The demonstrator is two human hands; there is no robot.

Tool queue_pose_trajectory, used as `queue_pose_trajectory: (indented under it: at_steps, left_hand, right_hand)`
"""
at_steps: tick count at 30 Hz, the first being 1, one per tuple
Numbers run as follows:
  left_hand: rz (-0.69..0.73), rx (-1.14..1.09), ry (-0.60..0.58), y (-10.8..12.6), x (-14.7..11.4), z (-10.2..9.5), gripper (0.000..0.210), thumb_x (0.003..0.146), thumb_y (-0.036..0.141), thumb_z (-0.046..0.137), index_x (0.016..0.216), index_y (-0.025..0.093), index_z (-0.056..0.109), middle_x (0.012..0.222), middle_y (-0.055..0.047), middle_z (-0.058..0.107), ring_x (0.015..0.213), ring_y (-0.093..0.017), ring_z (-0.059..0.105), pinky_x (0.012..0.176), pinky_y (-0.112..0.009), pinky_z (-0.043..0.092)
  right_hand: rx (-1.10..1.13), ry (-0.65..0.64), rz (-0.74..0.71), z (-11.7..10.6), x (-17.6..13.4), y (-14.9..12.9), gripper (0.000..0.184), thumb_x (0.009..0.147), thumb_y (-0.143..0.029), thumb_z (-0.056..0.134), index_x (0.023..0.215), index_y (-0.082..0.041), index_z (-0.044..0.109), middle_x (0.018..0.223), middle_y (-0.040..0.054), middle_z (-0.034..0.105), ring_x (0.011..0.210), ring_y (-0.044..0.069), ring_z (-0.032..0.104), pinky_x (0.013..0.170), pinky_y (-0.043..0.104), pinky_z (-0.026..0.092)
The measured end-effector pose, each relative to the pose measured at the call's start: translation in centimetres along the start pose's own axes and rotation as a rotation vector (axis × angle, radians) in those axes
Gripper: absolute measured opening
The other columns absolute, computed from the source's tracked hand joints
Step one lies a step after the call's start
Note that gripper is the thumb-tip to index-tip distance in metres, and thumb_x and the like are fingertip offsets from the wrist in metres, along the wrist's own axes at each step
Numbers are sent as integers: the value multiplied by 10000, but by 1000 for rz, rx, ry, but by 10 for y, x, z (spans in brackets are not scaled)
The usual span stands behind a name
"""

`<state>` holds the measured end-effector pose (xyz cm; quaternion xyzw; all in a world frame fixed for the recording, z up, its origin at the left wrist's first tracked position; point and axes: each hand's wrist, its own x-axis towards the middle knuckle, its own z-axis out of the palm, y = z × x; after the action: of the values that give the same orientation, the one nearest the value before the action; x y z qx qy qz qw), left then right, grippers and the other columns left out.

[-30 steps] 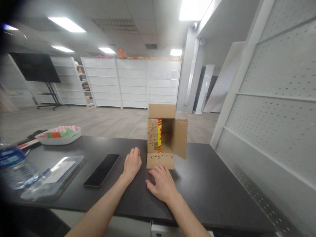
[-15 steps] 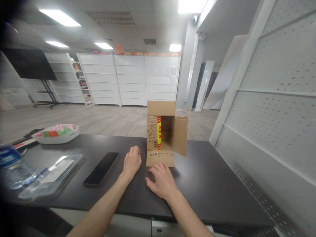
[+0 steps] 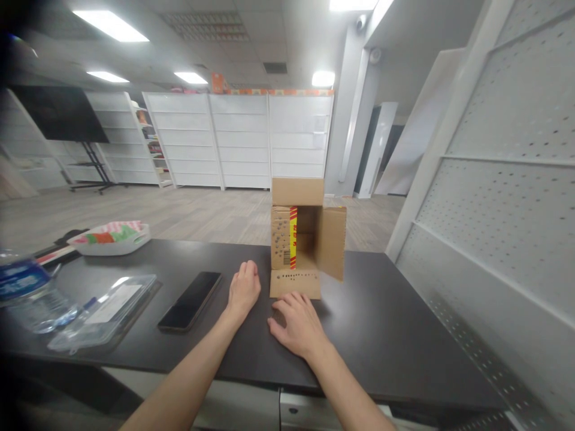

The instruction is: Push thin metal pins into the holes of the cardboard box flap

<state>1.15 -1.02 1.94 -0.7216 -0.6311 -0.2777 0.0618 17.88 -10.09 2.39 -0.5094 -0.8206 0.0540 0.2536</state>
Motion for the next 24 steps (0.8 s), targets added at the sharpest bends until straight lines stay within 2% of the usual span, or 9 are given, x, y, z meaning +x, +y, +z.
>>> queue_pose_trajectory:
  at_steps: [15, 24]
  left_hand:
    - [-9, -6, -11, 2, 0, -2, 184, 902, 87, 400, 948, 203, 535, 936, -59, 583, 824, -194, 630, 824, -332, 464]
    - [-1, -16, -10, 2, 0, -2, 184, 912, 88, 383, 950, 200, 525, 946, -65, 580, 851, -202, 632, 835, -328, 458]
  right_hand:
    - [-39, 23, 0, 1, 1, -1, 171, 864, -334, 656, 996, -234, 698, 1076, 49, 710, 1061, 232, 578, 973, 400, 391]
    - [-26, 45, -4, 3, 0, 0, 146, 854, -272, 625, 972, -224, 695, 1054, 59, 717, 1044, 235, 584, 967, 392, 399]
